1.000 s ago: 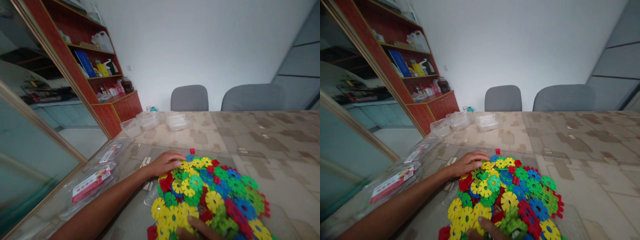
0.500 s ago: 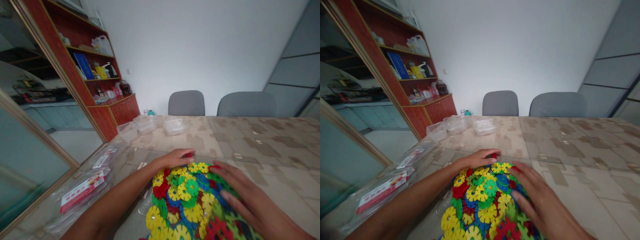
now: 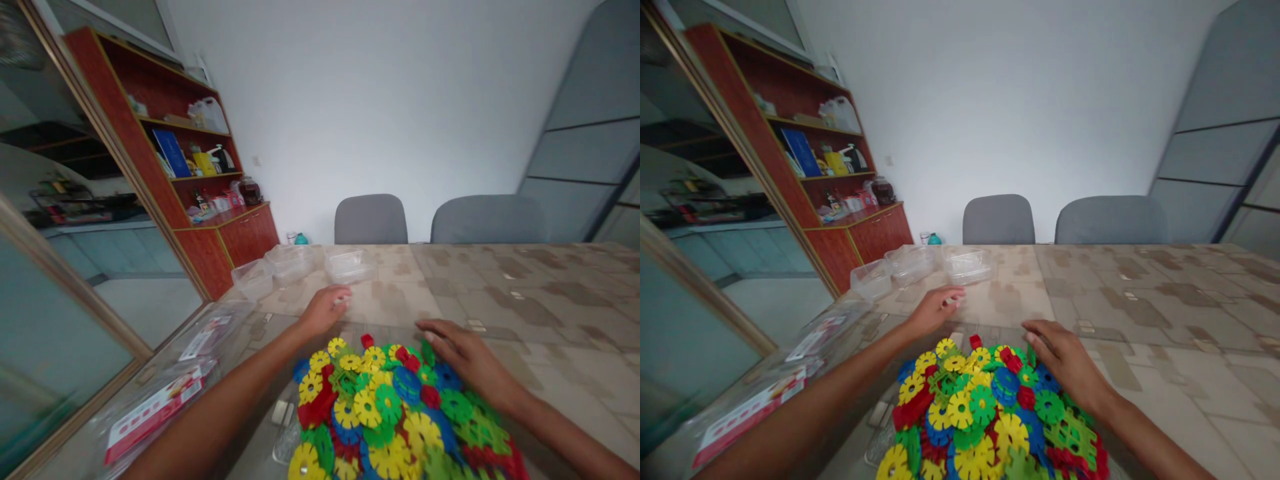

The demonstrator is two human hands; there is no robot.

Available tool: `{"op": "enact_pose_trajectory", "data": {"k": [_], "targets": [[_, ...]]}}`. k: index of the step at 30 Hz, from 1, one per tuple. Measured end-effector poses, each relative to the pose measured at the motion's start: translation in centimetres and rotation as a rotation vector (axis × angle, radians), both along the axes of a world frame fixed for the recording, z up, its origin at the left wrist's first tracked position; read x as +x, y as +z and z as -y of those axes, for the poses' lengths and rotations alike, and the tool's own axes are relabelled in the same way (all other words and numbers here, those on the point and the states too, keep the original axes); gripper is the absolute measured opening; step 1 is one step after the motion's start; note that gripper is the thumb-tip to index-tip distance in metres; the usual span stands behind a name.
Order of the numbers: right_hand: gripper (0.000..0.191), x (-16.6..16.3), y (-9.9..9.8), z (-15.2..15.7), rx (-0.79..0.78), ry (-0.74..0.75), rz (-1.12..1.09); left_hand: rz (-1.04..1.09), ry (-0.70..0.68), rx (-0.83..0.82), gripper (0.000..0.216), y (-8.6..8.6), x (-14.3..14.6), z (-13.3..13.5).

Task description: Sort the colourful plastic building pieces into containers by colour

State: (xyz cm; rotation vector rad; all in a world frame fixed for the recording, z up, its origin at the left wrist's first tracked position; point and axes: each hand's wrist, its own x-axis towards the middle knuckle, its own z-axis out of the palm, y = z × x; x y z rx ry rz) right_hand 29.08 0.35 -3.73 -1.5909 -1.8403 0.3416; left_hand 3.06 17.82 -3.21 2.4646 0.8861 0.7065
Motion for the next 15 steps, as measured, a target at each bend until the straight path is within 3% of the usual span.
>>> {"op": "enact_pose_trajectory", "data": {"k": [4,9,15], "targets": [[0.039,-0.3,1.2,-5.3,-0.015,0.032,0.049,-0.068,0.191,0.133,0.034,0.3,-0.4,-3.6],[0.023,-1.1,0.3,-10.3,-0.054,0.033,0.13,-0.215,0.238,0.219,0.03,0.8,0.1,-5.4],[0.023,-0.5,-1.1,-8.4,-0.109,0.161,0.167,-0.325,0.272,0.271,0.028,0.6,0.8,-5.8]]}}
